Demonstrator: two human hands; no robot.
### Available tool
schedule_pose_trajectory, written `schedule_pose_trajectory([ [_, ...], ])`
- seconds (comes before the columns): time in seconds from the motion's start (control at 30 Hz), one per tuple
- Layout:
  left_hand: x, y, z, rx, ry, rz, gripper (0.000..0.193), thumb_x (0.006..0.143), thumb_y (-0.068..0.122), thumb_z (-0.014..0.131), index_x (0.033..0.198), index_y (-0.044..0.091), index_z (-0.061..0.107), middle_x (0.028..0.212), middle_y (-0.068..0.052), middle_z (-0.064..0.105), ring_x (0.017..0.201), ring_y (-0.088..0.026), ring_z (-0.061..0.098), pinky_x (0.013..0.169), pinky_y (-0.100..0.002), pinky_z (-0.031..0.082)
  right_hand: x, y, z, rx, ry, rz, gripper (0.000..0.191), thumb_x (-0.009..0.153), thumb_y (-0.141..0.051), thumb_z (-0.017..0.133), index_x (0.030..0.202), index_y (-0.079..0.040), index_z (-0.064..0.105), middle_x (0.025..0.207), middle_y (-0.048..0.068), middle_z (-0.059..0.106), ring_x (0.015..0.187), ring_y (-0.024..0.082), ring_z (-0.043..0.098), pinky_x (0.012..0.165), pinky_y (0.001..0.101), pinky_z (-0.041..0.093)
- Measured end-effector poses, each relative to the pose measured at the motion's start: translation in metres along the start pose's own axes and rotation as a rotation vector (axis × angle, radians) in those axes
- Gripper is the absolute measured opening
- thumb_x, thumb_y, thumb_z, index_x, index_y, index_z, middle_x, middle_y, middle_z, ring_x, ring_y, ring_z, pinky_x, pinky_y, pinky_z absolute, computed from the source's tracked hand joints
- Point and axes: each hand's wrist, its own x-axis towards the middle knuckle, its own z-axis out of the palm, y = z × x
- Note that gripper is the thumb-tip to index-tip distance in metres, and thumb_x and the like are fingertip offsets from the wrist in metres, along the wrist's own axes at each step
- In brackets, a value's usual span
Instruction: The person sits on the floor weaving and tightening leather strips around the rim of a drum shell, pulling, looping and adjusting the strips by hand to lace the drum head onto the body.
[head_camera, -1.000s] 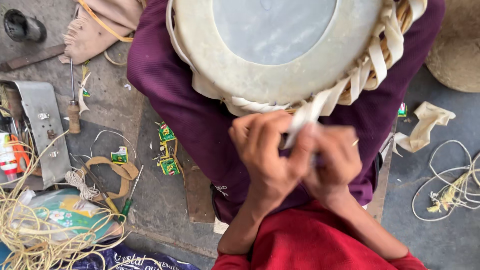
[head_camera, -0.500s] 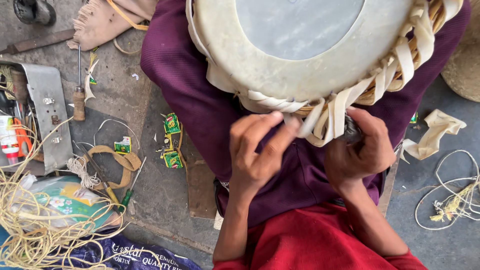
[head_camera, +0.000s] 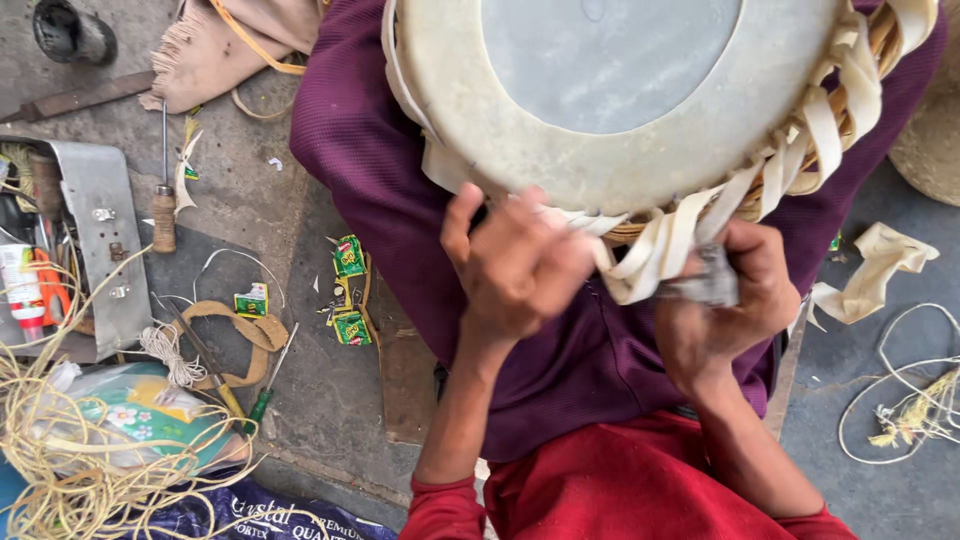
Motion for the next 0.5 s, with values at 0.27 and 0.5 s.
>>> schedule_pose_trajectory([
  [0.27,-0.013,-0.008,0.019,-0.168,0.026,-0.326,0.05,0.103,0.051,0.062,0.13,0.009,0.055,0.136,-0.005,0.059,0.141,-0.029,0.052,0.13,-0.058,0.022,-0.011,-0.001,0.006,0.649,0.096,0.43,0.014,0.111,-0.014,0.061,0.109,0.0,0.062,0.098,0.004,0.068,0.084,0.011,0.062,0.081,0.0246,0.052],
  [0.5,-0.007,-0.014,0.031,-0.058,0.029,-0.17,0.039,0.107,0.054,0.051,0.128,0.023,0.061,0.134,0.005,0.061,0.14,-0.025,0.046,0.13,-0.062,0.011,0.012,-0.026,-0.001,0.638,-0.145,0.622,0.028,0.111,-0.033,0.05,0.098,-0.009,0.058,0.084,0.0,0.06,0.069,0.01,0.053,0.06,0.0269,0.044],
])
